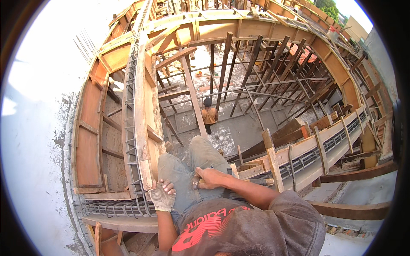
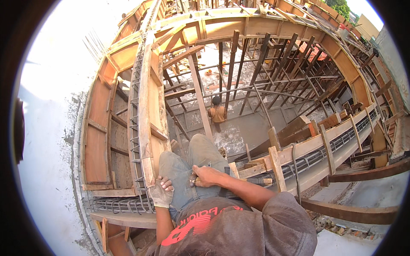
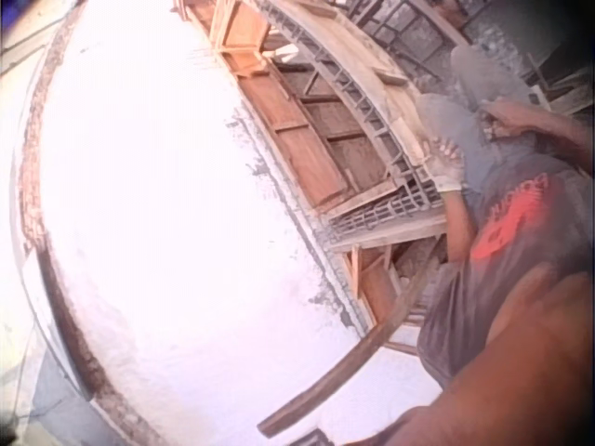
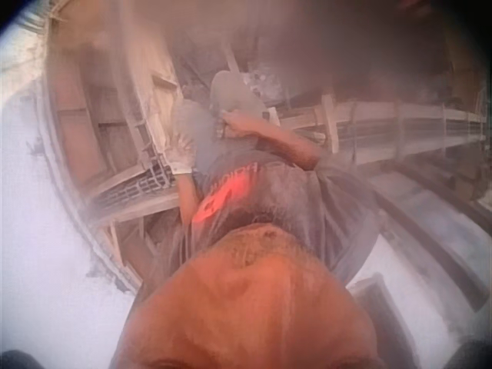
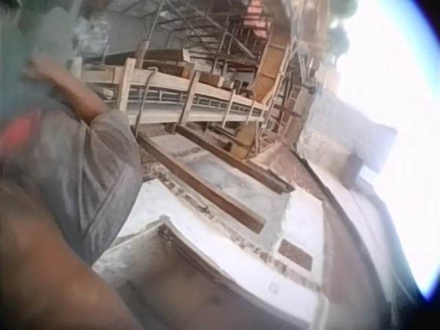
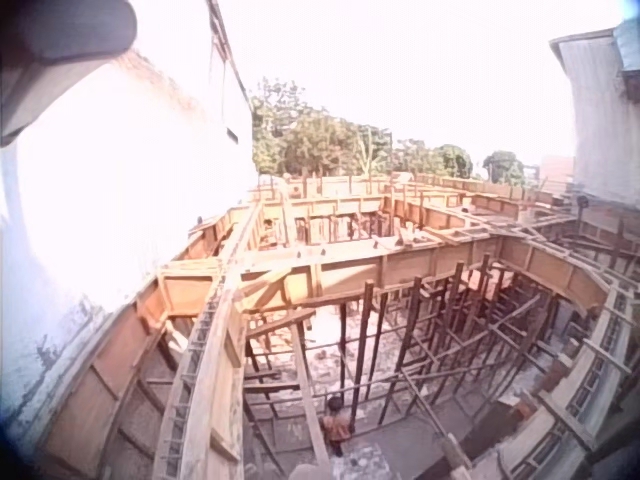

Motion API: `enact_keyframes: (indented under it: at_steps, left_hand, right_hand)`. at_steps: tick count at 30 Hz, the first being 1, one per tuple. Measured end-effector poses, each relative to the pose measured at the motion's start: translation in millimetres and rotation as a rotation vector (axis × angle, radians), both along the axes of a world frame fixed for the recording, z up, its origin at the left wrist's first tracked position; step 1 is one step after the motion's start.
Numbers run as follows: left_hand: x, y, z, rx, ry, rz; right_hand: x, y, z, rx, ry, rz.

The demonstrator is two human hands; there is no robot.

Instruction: The person hammers nails into wooden planks on a construction site using a hammer. They are sitting on the scaffolding and repeatedly strike the nails to secure the wood.

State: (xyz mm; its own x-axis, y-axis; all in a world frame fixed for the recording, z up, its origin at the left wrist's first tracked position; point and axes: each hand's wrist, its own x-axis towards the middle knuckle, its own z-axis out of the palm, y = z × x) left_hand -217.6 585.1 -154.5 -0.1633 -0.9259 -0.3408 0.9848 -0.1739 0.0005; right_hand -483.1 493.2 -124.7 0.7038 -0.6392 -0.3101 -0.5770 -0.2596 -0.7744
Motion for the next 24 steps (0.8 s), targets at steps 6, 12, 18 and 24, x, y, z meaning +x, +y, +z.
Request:
enact_keyframes:
  at_steps: [6,12,18,24]
  left_hand:
    - [2.6,0.2,2.2,-0.038,0.018,-0.024]
    - [2.0,-3.0,2.5,-0.050,0.030,-0.044]
    - [3.6,-2.4,3.8,-0.045,0.037,-0.055]
    - [2.4,-2.9,5.7,-0.020,0.009,-0.052]
  right_hand:
    - [3.9,-3.0,18.9,0.040,0.052,0.011]
    - [1.6,-2.7,5.0,0.046,-0.006,-0.011]
    - [1.8,-1.1,-3.1,0.013,-0.011,-0.024]
    - [0.2,-1.1,2.9,0.011,-0.001,-0.021]
